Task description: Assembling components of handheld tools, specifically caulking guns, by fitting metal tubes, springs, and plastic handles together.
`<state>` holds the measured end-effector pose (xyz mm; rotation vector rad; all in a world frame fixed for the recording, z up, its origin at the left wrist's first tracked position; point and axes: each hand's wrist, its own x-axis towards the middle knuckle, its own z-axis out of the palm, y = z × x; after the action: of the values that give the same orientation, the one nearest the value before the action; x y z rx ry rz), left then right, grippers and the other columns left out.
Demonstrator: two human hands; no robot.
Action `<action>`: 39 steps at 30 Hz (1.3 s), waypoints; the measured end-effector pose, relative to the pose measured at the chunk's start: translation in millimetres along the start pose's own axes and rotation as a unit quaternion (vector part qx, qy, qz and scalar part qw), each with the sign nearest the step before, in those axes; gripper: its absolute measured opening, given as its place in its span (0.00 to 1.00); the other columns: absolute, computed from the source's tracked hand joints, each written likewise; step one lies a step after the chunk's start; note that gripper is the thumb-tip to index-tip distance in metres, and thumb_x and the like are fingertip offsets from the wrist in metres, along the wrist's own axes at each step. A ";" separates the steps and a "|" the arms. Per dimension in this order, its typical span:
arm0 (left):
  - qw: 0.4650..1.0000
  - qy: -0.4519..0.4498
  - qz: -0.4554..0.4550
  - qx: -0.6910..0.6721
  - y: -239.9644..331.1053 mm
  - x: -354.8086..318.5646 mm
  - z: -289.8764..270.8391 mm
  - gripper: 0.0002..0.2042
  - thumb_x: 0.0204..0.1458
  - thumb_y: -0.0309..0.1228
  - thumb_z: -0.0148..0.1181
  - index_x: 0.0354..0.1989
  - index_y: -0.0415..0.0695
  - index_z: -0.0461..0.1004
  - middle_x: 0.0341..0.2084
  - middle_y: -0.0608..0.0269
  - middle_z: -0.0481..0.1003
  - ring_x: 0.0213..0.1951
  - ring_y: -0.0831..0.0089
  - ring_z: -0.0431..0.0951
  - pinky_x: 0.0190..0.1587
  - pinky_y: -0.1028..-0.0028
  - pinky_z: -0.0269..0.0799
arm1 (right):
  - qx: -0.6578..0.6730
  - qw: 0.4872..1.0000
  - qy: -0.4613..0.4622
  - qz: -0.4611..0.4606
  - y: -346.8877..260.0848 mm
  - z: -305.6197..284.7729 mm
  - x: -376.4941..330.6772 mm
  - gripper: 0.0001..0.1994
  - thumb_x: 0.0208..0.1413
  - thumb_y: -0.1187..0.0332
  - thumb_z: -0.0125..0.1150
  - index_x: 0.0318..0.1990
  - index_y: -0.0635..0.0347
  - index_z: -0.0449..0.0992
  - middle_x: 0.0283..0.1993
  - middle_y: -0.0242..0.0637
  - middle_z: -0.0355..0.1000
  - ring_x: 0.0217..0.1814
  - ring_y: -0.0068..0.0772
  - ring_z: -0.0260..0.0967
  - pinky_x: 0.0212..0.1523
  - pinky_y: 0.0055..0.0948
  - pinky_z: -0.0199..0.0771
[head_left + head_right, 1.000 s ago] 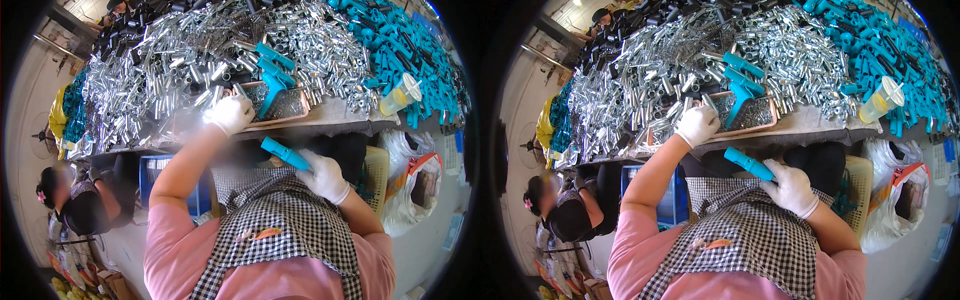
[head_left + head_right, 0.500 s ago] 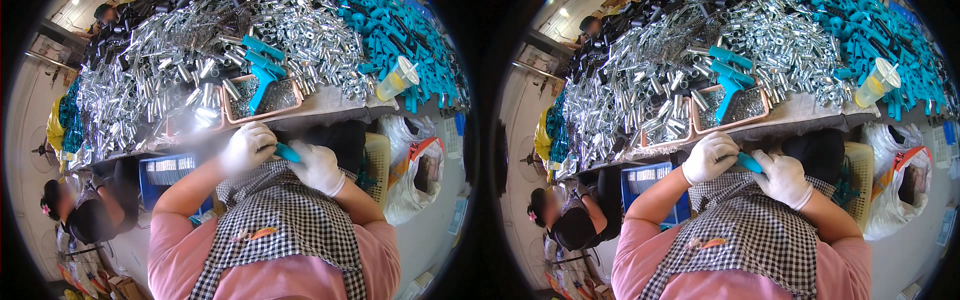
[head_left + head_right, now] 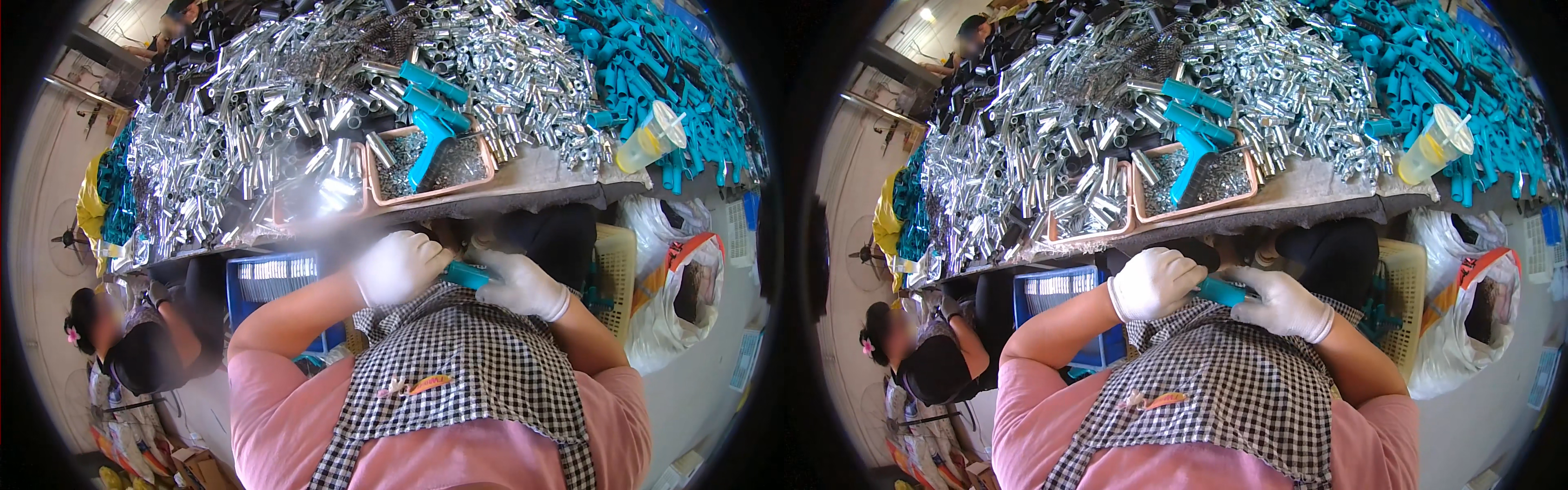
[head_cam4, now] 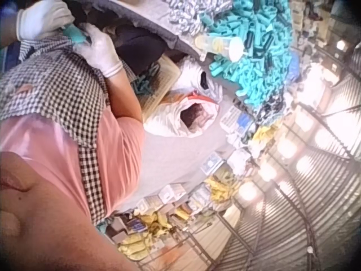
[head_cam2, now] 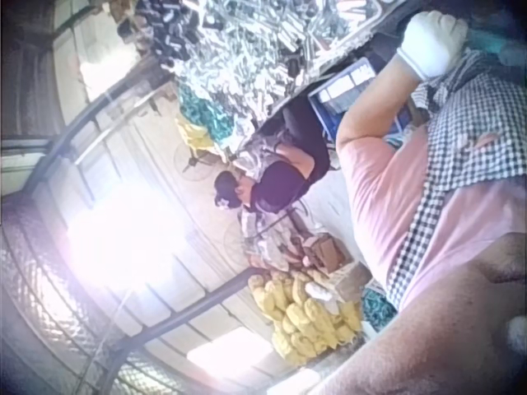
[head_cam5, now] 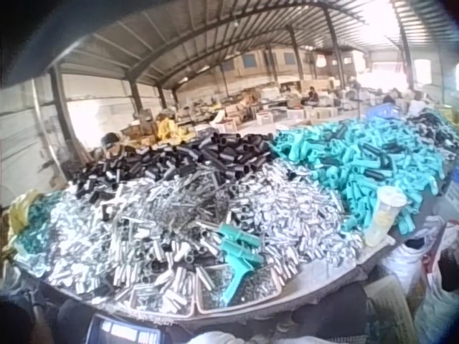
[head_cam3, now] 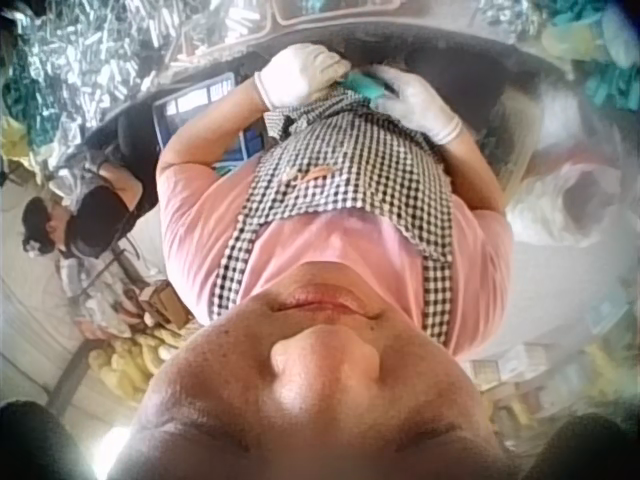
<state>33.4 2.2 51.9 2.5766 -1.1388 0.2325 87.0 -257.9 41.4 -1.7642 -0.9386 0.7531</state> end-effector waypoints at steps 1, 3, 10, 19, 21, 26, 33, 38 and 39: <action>1.000 -0.012 -0.008 -0.016 0.9 1.6 0.1 0.20 0.33 0.31 0.68 0.38 0.38 0.75 0.29 0.58 0.74 0.30 0.60 0.77 0.32 0.63 0.75 | -0.053 0.998 -0.007 -0.041 -3.2 -1.0 2.2 0.34 0.50 0.65 0.65 0.65 0.67 0.61 0.48 0.58 0.74 0.45 0.54 0.76 0.46 0.37 0.76; 0.999 -0.023 -0.015 -0.030 1.0 6.2 -1.1 0.19 0.32 0.32 0.68 0.36 0.40 0.75 0.26 0.60 0.73 0.29 0.60 0.76 0.31 0.63 0.74 | -0.100 0.991 -0.005 -0.093 3.3 3.4 9.1 0.36 0.51 0.66 0.64 0.67 0.67 0.58 0.48 0.59 0.74 0.44 0.56 0.76 0.46 0.39 0.76; 0.976 -0.078 -0.203 0.015 -44.0 31.3 -41.7 0.12 0.40 0.38 0.67 0.30 0.44 0.78 0.26 0.55 0.75 0.33 0.52 0.77 0.38 0.57 0.73 | -0.159 0.967 0.125 -0.158 13.4 -2.4 2.3 0.33 0.55 0.69 0.61 0.67 0.69 0.57 0.45 0.55 0.75 0.44 0.55 0.76 0.45 0.43 0.76; 0.897 -0.217 -0.361 0.136 -108.7 21.9 -14.8 0.11 0.44 0.37 0.60 0.28 0.42 0.80 0.35 0.48 0.79 0.39 0.49 0.79 0.45 0.57 0.75 | 0.236 0.968 0.079 0.040 1.9 0.3 7.0 0.35 0.57 0.75 0.55 0.71 0.63 0.49 0.43 0.41 0.74 0.29 0.22 0.69 0.30 0.22 0.72; 0.922 -0.158 -0.337 0.106 -114.6 20.5 -8.1 0.10 0.44 0.36 0.60 0.26 0.41 0.78 0.33 0.47 0.79 0.34 0.48 0.79 0.41 0.55 0.76 | 0.250 0.965 0.071 0.046 -0.8 -0.4 4.0 0.35 0.58 0.75 0.54 0.71 0.64 0.47 0.44 0.42 0.74 0.30 0.23 0.69 0.31 0.23 0.73; 0.939 -0.020 -0.319 0.123 -104.4 11.6 8.4 0.07 0.46 0.30 0.59 0.29 0.39 0.74 0.30 0.48 0.77 0.36 0.48 0.78 0.41 0.53 0.74 | 0.317 0.942 0.097 0.058 8.6 9.1 -0.7 0.34 0.57 0.73 0.55 0.71 0.63 0.50 0.40 0.40 0.74 0.29 0.22 0.70 0.31 0.24 0.74; 0.943 0.166 -0.286 0.045 -92.4 0.0 9.1 0.09 0.49 0.22 0.55 0.39 0.42 0.75 0.30 0.49 0.76 0.37 0.50 0.76 0.42 0.55 0.72 | 0.419 0.898 0.065 0.120 -15.4 2.6 6.1 0.33 0.55 0.77 0.54 0.69 0.62 0.52 0.45 0.41 0.71 0.32 0.22 0.69 0.31 0.23 0.74; 0.948 0.230 -0.211 -0.062 -53.5 6.5 -11.9 0.02 0.44 0.22 0.61 0.27 0.41 0.78 0.28 0.55 0.79 0.34 0.54 0.79 0.39 0.61 0.75 | 0.496 0.859 0.029 0.122 -9.7 6.8 2.6 0.35 0.60 0.71 0.55 0.73 0.56 0.47 0.45 0.41 0.72 0.31 0.22 0.69 0.29 0.24 0.72; 0.954 0.218 -0.196 -0.070 -36.9 11.0 -22.5 0.03 0.44 0.23 0.63 0.28 0.42 0.78 0.28 0.56 0.79 0.34 0.56 0.79 0.40 0.61 0.75 | 0.494 0.860 0.015 0.122 -9.8 7.4 2.3 0.35 0.60 0.71 0.55 0.73 0.56 0.47 0.45 0.41 0.72 0.31 0.22 0.69 0.29 0.24 0.72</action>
<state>67.7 25.7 67.9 2.3908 -0.4603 0.5675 79.6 -250.2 47.9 -0.9564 -0.1815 1.1067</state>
